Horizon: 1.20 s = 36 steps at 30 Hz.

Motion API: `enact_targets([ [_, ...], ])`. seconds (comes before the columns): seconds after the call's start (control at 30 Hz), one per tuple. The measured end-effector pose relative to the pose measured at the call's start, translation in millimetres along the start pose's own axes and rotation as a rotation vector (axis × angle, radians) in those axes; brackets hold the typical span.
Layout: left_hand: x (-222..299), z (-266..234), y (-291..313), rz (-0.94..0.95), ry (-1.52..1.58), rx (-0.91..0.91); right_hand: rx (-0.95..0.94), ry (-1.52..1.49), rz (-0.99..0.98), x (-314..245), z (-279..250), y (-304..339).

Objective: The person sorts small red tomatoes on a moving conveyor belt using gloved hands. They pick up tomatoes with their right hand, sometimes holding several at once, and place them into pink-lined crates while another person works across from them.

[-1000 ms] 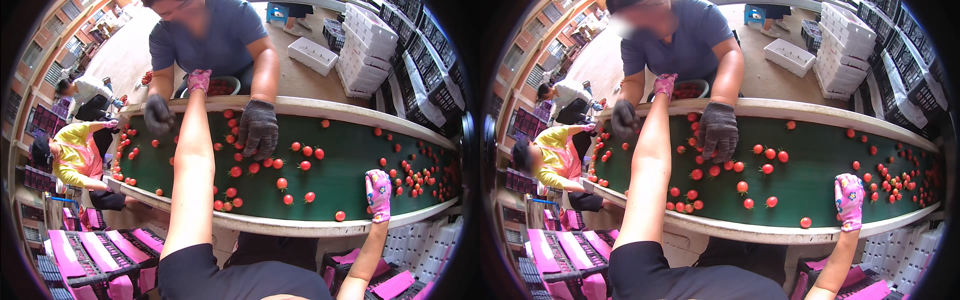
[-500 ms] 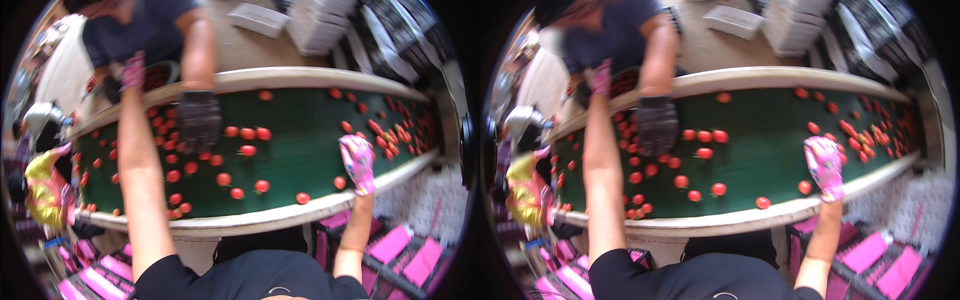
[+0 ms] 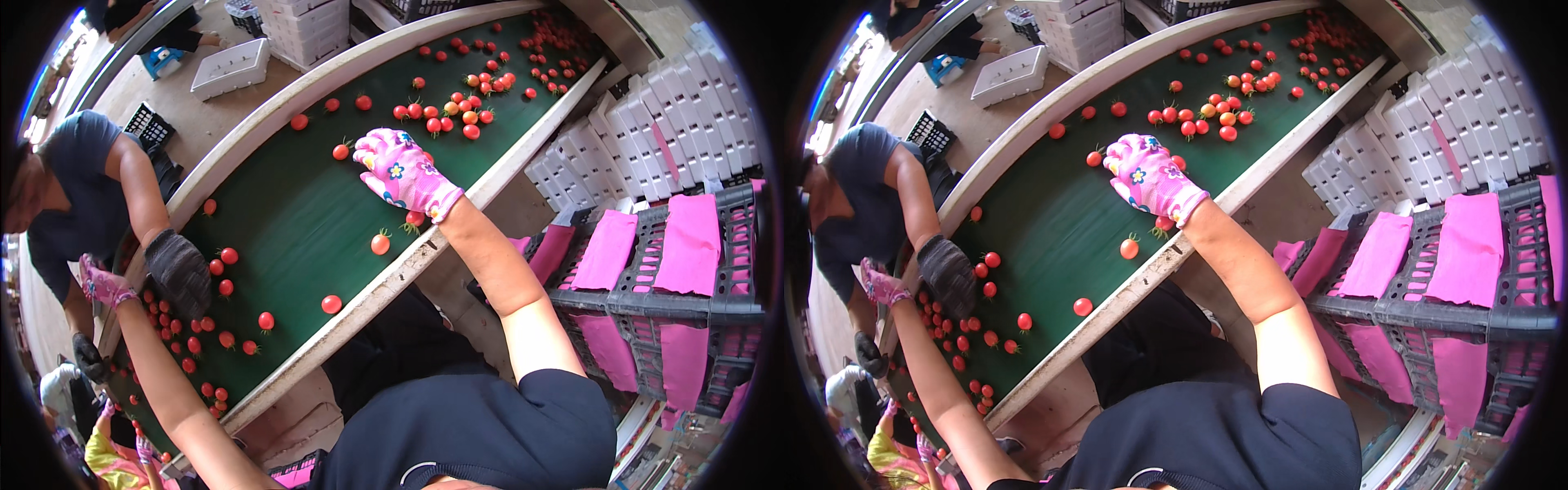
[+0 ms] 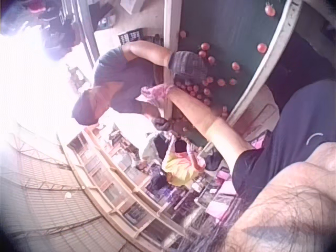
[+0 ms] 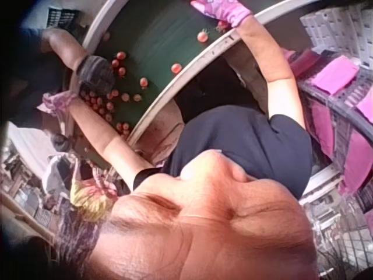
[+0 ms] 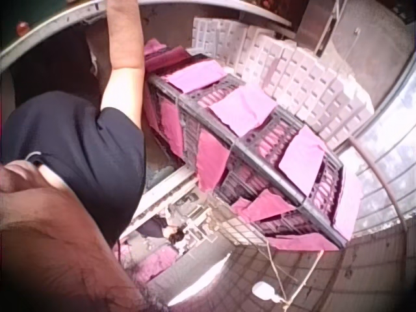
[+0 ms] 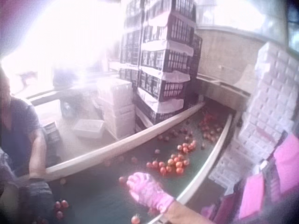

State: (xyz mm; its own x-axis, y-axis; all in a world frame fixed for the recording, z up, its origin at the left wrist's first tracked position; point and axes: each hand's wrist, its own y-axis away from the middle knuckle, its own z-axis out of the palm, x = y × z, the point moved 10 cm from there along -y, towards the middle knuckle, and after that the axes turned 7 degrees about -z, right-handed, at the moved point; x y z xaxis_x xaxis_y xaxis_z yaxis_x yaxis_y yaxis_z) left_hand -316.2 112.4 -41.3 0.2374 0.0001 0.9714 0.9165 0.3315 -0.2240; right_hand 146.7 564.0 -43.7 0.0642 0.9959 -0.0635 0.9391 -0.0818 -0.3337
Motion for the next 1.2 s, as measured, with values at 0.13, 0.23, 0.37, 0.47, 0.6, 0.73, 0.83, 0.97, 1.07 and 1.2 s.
enact_targets([
  [0.13, 49, 32, 90, -0.077, 0.241, -0.139, -0.018, -0.025, 0.067, 15, -1, 16],
  [0.23, 78, 52, 174, -0.1, 0.383, -0.376, 0.204, -0.193, -0.076, 11, -25, 18],
  [0.37, 114, 75, 296, -0.096, 0.449, -0.629, -0.023, 0.144, 0.4, 99, -17, 38],
  [0.47, 120, 112, 368, -0.217, 0.521, -0.783, -0.153, 0.131, 0.444, 115, 5, 47],
  [0.6, 90, 154, 407, -0.434, 0.527, -0.77, 0.029, 0.285, 0.108, 72, -9, 27],
  [0.73, 69, 165, 420, -0.407, 0.387, -0.819, 0.302, -0.547, 0.25, 59, -64, 58],
  [0.83, 57, 163, 416, -0.46, 0.277, -0.832, 0.636, -1.515, 0.284, 54, -68, 142],
  [0.97, 60, 175, 419, -0.492, 0.305, -0.886, 0.706, -1.647, 0.9, 72, 42, 280],
  [1.07, 59, 182, 433, -0.548, 0.333, -0.945, 0.476, -1.042, 1.106, 75, 96, 309],
  [1.2, 56, 180, 428, -0.489, 0.319, -0.939, 0.379, -0.956, 1.103, 79, 99, 297],
])
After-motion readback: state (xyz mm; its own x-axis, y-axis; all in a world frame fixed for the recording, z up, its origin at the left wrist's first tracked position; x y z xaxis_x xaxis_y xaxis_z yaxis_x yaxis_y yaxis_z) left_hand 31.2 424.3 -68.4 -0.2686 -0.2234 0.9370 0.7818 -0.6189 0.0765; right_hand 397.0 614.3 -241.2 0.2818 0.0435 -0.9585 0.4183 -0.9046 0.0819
